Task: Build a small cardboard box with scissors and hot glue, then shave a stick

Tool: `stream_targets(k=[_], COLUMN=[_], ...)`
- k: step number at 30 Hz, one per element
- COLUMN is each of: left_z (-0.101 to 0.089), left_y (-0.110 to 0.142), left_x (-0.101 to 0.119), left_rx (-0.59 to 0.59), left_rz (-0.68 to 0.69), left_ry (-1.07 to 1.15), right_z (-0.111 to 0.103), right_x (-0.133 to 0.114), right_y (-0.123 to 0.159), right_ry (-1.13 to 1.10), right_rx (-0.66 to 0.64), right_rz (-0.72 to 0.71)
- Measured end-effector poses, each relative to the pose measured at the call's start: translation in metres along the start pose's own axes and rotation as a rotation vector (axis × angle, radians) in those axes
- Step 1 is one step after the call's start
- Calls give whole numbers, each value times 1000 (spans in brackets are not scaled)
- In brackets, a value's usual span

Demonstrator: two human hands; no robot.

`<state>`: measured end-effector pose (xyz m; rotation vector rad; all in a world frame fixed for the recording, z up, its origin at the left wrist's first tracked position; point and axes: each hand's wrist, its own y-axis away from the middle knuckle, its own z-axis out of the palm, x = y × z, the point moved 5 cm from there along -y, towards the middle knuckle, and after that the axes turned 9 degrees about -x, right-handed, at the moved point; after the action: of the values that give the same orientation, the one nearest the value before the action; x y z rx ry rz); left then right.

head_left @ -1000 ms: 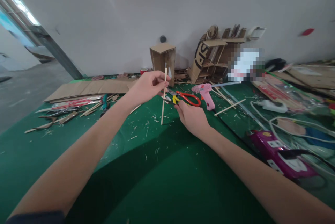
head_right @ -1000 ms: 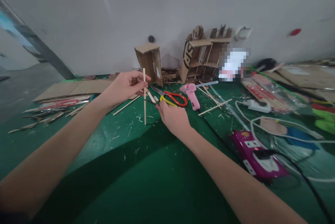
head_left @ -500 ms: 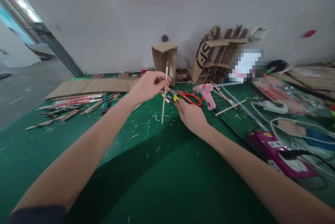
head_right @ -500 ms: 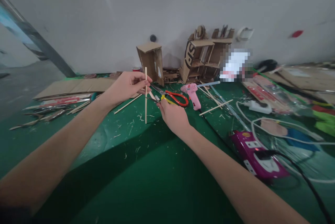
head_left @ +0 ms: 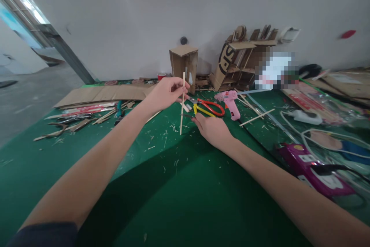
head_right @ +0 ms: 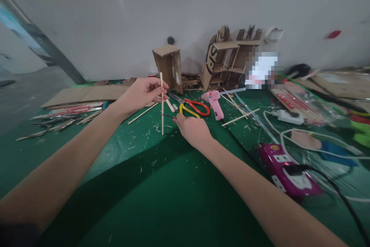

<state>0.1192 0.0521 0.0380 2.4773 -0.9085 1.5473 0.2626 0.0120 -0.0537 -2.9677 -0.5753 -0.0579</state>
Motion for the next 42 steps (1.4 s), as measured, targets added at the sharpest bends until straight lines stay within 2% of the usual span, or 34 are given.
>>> stream_targets(k=[8, 13, 16, 19, 24, 27, 30, 37, 42], left_z=[-2, -4, -5, -5, 0, 5, 5, 3, 2], left_y=[2, 3, 5, 6, 9, 11, 13, 12, 11], left_x=[-2, -4, -4, -2, 9, 18, 24, 23, 19], left_rx=[-7, -2, 2, 27, 40, 8, 35, 64, 59], left_rz=[1, -41, -69, -64, 34, 104, 141, 113, 67], left_ry=[3, 37, 35, 51, 30, -35, -111, -103, -32], right_z=[2, 0, 0, 1, -7, -16, -21, -19, -4], right_x=[-2, -8, -10, -7, 0, 0, -1, 1, -7], right_y=[4, 6, 7, 7, 3, 0, -1, -1, 4], right_ry=[51, 116, 138, 122, 20, -11, -7, 10, 66], right_rx=[-28, -75, -59, -20, 66, 134, 172, 120, 4], right_rz=[-65, -137, -161, -114, 31, 62, 65, 66, -36])
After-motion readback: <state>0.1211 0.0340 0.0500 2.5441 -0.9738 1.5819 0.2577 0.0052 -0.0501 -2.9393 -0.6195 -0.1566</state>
